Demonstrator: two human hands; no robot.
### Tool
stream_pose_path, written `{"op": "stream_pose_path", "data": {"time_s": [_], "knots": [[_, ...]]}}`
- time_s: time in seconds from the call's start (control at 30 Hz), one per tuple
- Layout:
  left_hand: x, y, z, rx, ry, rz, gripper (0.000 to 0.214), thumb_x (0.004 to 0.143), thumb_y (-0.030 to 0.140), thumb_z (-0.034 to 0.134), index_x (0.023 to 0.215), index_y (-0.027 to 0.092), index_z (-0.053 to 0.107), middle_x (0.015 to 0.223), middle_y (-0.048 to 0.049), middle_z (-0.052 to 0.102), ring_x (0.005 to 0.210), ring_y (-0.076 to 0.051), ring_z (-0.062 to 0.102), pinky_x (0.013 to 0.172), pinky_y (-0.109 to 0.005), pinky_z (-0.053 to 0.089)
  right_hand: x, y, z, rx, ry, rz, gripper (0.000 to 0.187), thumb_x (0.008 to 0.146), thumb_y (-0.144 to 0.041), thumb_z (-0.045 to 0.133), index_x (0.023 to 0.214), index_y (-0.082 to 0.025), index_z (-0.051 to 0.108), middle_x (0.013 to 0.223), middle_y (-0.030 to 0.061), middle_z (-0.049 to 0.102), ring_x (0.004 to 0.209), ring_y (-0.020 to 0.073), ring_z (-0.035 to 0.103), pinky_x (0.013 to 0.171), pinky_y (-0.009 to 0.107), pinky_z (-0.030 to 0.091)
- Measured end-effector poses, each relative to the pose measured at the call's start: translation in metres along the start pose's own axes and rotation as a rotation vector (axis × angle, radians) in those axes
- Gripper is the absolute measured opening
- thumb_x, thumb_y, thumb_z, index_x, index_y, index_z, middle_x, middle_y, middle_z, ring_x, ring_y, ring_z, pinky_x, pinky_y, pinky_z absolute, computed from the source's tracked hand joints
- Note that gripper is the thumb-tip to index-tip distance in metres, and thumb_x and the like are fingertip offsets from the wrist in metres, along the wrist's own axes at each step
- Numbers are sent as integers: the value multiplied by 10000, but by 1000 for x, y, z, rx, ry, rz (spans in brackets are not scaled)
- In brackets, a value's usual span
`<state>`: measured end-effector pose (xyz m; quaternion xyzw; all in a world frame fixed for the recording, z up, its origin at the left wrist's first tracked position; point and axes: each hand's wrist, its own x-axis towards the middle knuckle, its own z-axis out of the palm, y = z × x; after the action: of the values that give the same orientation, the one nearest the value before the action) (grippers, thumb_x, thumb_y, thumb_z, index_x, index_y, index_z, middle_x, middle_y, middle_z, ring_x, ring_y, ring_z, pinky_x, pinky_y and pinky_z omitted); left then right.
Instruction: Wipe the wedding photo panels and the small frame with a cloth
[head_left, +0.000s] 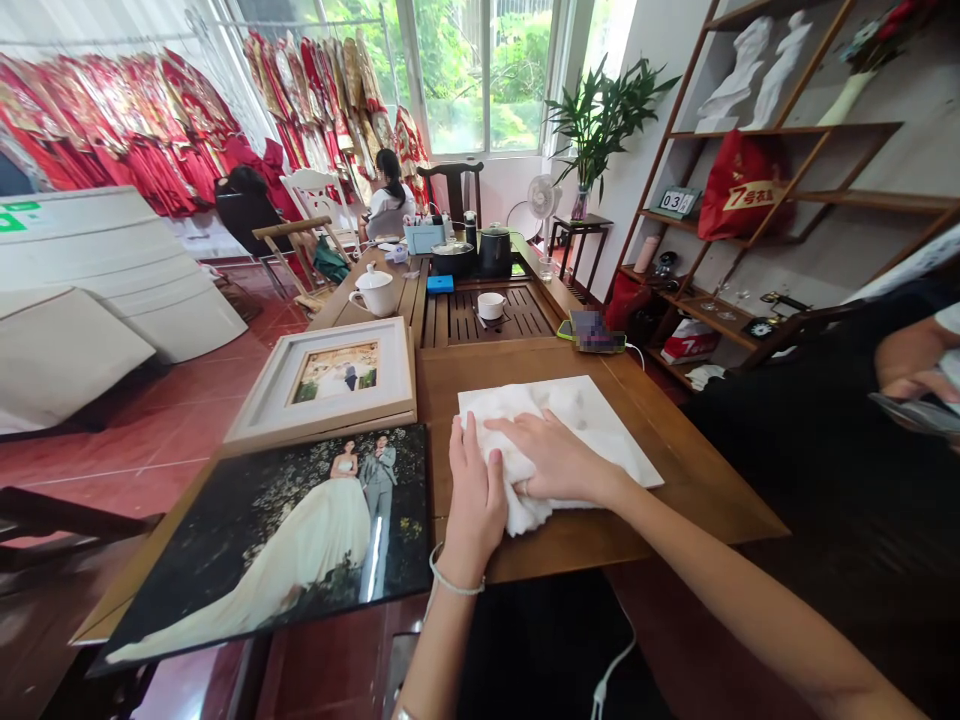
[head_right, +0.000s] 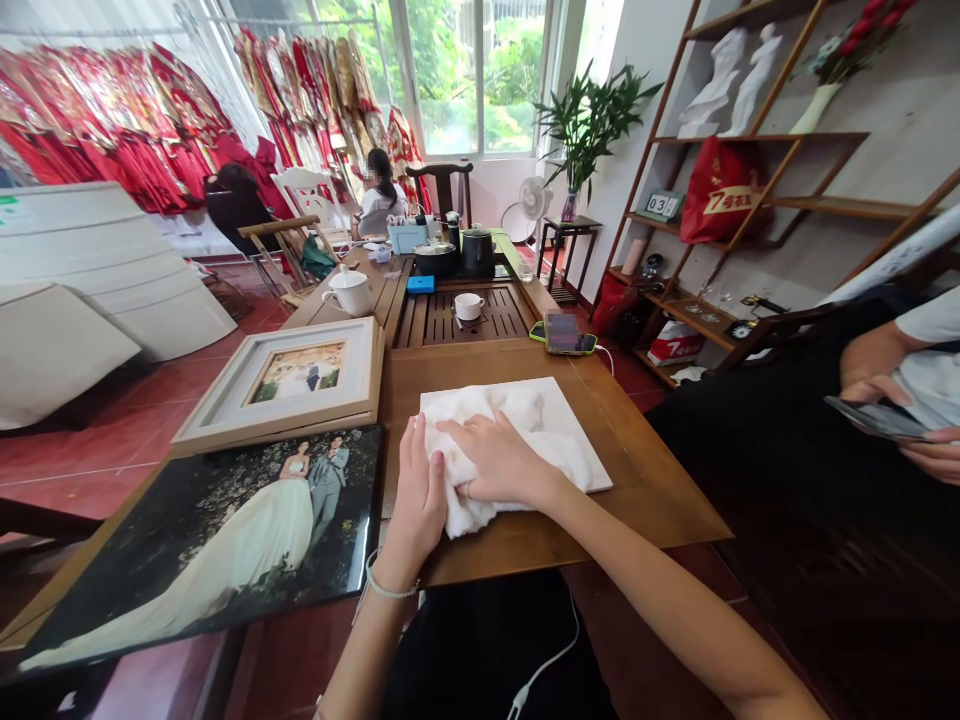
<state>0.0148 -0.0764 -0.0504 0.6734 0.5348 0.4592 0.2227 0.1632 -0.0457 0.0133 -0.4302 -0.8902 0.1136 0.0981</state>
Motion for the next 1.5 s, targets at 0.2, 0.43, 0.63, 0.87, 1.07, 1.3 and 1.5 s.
{"op": "stream_pose_path", "data": {"time_s": [0.2,0.43,0.63,0.87,1.07,1.3,1.5], "knots": [[-1,2,0,62,-122,-27,525,1015,418,258,1418,137,443,1556,-193,307,1481,-285,246,1203,-525,227,-53,22,7,-65,231,257,641,733,-231,629,1357,-189,485,1190,137,654,1129,331,562,911,463,399],[-1,-2,1,252,-125,98,431,1002,329,331,1318,111,526,1473,-237,392,1452,-357,280,1151,-597,295,-52,96,2,-63,344,507,643,757,-348,645,1360,-212,468,1197,133,653,1101,352,587,879,446,448],[-1,-5,3,304,-100,149,378,998,293,343,1264,130,555,1457,-224,414,1445,-363,291,1129,-607,330,-4,100,-13,50,293,624,658,786,-365,635,1386,-177,442,1197,166,655,1110,374,594,903,447,449],[0,-8,4,288,-92,162,409,1002,246,306,1309,69,511,1416,-240,472,1428,-348,328,1151,-583,322,36,64,-9,124,261,459,622,786,-263,626,1376,-168,455,1225,135,657,1113,319,599,907,397,445],[0,-10,6,206,-52,136,426,992,200,292,1379,83,429,1430,-217,467,1424,-300,347,1173,-552,314,11,43,4,-15,174,209,658,742,-239,641,1377,-203,475,1212,133,642,1125,336,564,917,463,415],[0,-13,9,195,-41,125,422,977,167,302,1374,118,436,1434,-200,467,1431,-297,344,1162,-572,329,-62,49,2,160,173,101,676,684,-170,624,1345,-236,501,1321,80,599,1188,279,557,1006,427,418],[0,-12,8,217,-57,119,421,975,166,303,1363,85,446,1438,-219,458,1438,-307,333,1167,-566,324,-65,85,0,59,294,370,625,735,-290,639,1339,-207,499,1286,120,622,1144,338,586,946,469,457]]}}
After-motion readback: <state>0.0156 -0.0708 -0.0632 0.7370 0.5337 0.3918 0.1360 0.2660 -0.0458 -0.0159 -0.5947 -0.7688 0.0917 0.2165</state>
